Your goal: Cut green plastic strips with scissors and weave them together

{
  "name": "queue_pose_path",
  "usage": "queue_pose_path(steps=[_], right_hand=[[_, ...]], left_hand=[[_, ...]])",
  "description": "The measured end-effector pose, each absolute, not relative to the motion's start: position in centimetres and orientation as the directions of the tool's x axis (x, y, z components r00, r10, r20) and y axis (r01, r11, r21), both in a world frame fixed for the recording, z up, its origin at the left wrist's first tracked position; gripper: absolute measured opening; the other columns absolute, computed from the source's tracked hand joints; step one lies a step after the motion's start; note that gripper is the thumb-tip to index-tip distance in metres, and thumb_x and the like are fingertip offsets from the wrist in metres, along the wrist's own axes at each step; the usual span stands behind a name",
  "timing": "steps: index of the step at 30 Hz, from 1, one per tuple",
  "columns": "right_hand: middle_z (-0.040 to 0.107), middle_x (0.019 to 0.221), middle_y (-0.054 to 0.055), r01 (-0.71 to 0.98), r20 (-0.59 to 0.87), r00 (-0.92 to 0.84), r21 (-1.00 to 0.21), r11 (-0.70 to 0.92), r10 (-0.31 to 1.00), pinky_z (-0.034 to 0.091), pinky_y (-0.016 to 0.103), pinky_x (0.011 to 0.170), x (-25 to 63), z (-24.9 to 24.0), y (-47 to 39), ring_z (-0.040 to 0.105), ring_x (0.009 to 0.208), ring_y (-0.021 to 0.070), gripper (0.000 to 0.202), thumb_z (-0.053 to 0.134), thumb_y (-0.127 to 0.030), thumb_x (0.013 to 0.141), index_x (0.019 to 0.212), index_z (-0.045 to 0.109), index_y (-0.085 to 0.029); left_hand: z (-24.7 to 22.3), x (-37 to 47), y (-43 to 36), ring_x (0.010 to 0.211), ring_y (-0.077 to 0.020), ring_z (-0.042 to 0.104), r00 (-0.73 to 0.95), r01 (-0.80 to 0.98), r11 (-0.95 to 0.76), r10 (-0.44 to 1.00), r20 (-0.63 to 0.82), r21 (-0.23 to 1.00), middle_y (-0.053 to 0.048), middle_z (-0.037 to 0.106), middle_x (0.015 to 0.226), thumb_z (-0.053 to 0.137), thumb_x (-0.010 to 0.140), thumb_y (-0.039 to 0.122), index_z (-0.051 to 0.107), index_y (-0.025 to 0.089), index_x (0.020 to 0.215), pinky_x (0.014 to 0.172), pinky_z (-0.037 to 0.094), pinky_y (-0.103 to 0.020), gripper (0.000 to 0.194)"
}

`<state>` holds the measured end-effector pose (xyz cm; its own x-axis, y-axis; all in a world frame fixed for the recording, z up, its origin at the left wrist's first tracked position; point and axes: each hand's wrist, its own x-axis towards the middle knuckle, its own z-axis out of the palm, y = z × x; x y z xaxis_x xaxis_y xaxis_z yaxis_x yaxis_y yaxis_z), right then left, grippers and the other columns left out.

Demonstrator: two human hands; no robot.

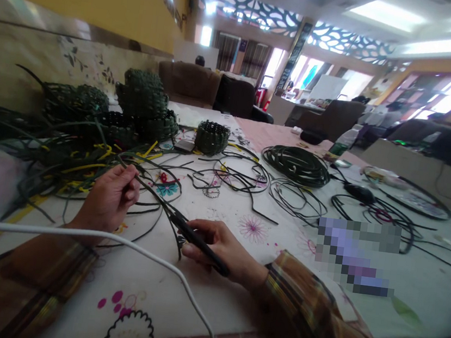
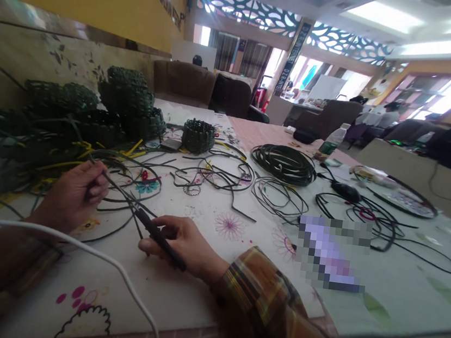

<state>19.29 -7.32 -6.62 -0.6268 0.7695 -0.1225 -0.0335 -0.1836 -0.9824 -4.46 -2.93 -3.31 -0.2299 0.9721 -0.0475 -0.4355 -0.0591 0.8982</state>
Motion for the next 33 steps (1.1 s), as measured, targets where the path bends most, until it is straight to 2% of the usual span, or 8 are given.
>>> queue_pose_path(steps=[7, 12, 15, 20, 27, 33], right_hand=[[0.045, 0.054, -0.009, -0.018, -0.106, -0.631, -0.988, -0.152, 0.768, 0.024, 0.017, 0.038, 19.23, -5.69, -7.91, 0.037, 0.042, 0.0031, 0.037, 0.083, -0.042, 0.073, 0.083, 0.061, -0.014], [0.043, 0.052, -0.009, 0.004, -0.097, -0.632, -0.992, -0.122, 0.769, 0.023, 0.017, 0.037, 19.32, -5.51, -8.01, 0.037, 0.041, 0.0028, 0.037, 0.081, -0.043, 0.075, 0.077, 0.058, -0.015], [0.046, 0.054, -0.008, 0.006, -0.114, -0.626, -0.99, -0.142, 0.771, 0.027, 0.016, 0.036, 19.33, -5.65, -7.97, 0.039, 0.041, 0.003, 0.038, 0.082, -0.044, 0.074, 0.082, 0.06, -0.014], [0.055, 0.064, -0.006, -0.003, -0.135, -0.612, -0.985, -0.173, 0.779, 0.034, 0.015, 0.038, 19.34, -6.29, -7.79, 0.044, 0.047, 0.0042, 0.048, 0.085, -0.044, 0.071, 0.103, 0.065, -0.014], [0.051, 0.059, -0.007, -0.022, -0.124, -0.631, -0.984, -0.177, 0.766, 0.032, 0.015, 0.036, 19.28, -6.06, -8.06, 0.042, 0.042, 0.0033, 0.041, 0.083, -0.044, 0.073, 0.092, 0.063, -0.014], [0.048, 0.056, -0.008, -0.016, -0.132, -0.632, -0.983, -0.183, 0.763, 0.032, 0.015, 0.035, 19.43, -5.8, -8.08, 0.039, 0.04, 0.0029, 0.043, 0.081, -0.046, 0.075, 0.098, 0.064, -0.014]], left_hand=[[-2.99, -4.45, -3.12, 0.037, -0.003, 0.039, -0.207, -0.438, -0.063, 0.978, -0.033, 0.897, 0.006, 0.05, 0.052, 0.075, 0.074, 0.017, 0.055, 0.013, 0.076, 0.033, 0.028, -0.011, 0.021], [-3.08, -4.58, -3.14, 0.038, -0.0026, 0.039, -0.204, -0.431, -0.059, 0.978, -0.034, 0.901, 0.006, 0.05, 0.052, 0.077, 0.073, 0.02, 0.054, 0.013, 0.075, 0.034, 0.028, -0.011, 0.024], [-3.26, -4.63, -3.17, 0.038, -0.0029, 0.038, -0.202, -0.406, -0.072, 0.979, -0.013, 0.911, 0.006, 0.05, 0.052, 0.078, 0.072, 0.022, 0.055, 0.014, 0.076, 0.033, 0.027, -0.012, 0.025], [-3.62, -4.48, -3.34, 0.037, -0.0027, 0.038, -0.185, -0.35, -0.075, 0.983, 0.009, 0.934, 0.006, 0.049, 0.054, 0.077, 0.074, 0.026, 0.056, 0.015, 0.074, 0.033, 0.026, -0.012, 0.024], [-3.42, -4.14, -3.48, 0.036, -0.0029, 0.038, -0.215, -0.328, -0.112, 0.976, 0.041, 0.938, 0.005, 0.049, 0.053, 0.074, 0.076, 0.025, 0.057, 0.015, 0.072, 0.034, 0.027, -0.012, 0.02], [-3.18, -4.1, -3.64, 0.037, -0.0035, 0.038, -0.212, -0.346, -0.141, 0.975, 0.07, 0.928, 0.005, 0.05, 0.053, 0.075, 0.075, 0.024, 0.057, 0.014, 0.074, 0.035, 0.028, -0.013, 0.02]])
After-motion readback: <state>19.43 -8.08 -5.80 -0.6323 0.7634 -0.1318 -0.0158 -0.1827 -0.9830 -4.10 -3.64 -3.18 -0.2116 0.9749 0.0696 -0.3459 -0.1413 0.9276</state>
